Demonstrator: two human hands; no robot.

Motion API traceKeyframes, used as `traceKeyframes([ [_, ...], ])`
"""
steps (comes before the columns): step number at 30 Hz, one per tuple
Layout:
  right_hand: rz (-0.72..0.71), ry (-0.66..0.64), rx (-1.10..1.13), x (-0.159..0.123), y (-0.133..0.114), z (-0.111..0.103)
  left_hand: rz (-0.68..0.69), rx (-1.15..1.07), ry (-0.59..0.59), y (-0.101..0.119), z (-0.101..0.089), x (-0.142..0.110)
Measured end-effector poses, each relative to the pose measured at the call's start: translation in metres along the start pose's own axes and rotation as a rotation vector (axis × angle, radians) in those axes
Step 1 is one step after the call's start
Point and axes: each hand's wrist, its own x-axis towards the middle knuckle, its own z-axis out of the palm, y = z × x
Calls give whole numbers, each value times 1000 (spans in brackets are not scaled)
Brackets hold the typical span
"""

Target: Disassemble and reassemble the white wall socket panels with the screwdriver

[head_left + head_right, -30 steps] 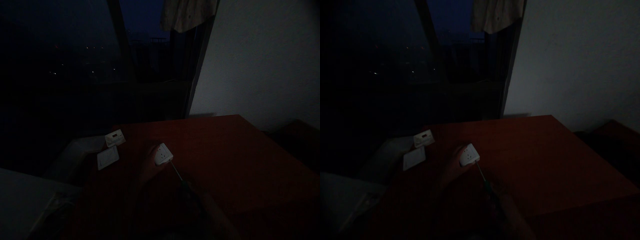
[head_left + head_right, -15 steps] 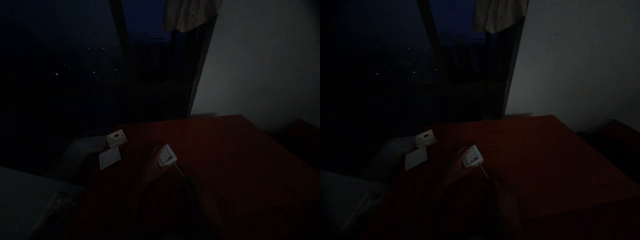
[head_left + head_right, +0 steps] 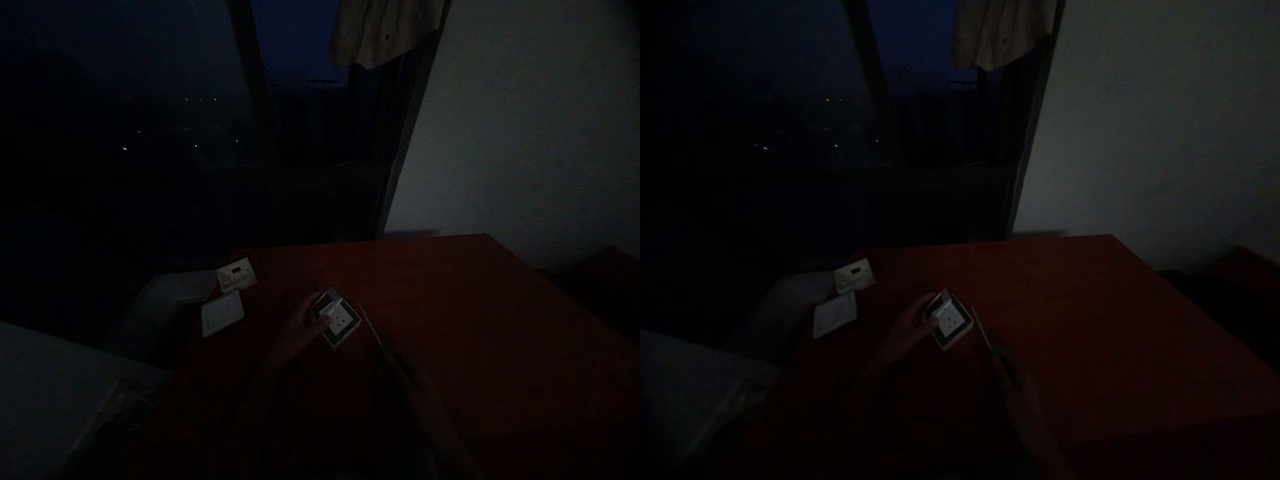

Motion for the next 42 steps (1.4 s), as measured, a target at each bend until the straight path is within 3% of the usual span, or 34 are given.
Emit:
traceKeyframes([
  [2,-67,-2,-13,4,-1,1,-3,-45,-39,-1,0,0],
  [4,-104,-9,-12,7,0,1,15,29,0,0,-3,2],
  [9,-64,-17,32,5,12,0,174,561,248,8,-25,12],
  [12,-85,-3,24,4,17,0,225,750,167,11,-39,22],
  [15,-88,-2,12,4,19,1,236,839,19,7,-48,30],
  [17,-72,4,16,4,19,1,222,881,-15,3,-50,32],
  [21,-65,67,36,3,19,3,212,862,98,2,-34,26],
  [25,-44,34,73,4,18,2,150,755,156,10,8,7],
  [29,-50,38,73,4,13,-8,145,688,125,12,42,-10],
  [34,-189,43,-175,7,-9,-39,206,601,-39,3,45,-18],
  [36,-203,113,-299,8,-24,-55,231,554,-92,2,42,-20],
  [42,-355,30,-570,8,-84,-84,246,436,-91,3,40,-20],
])
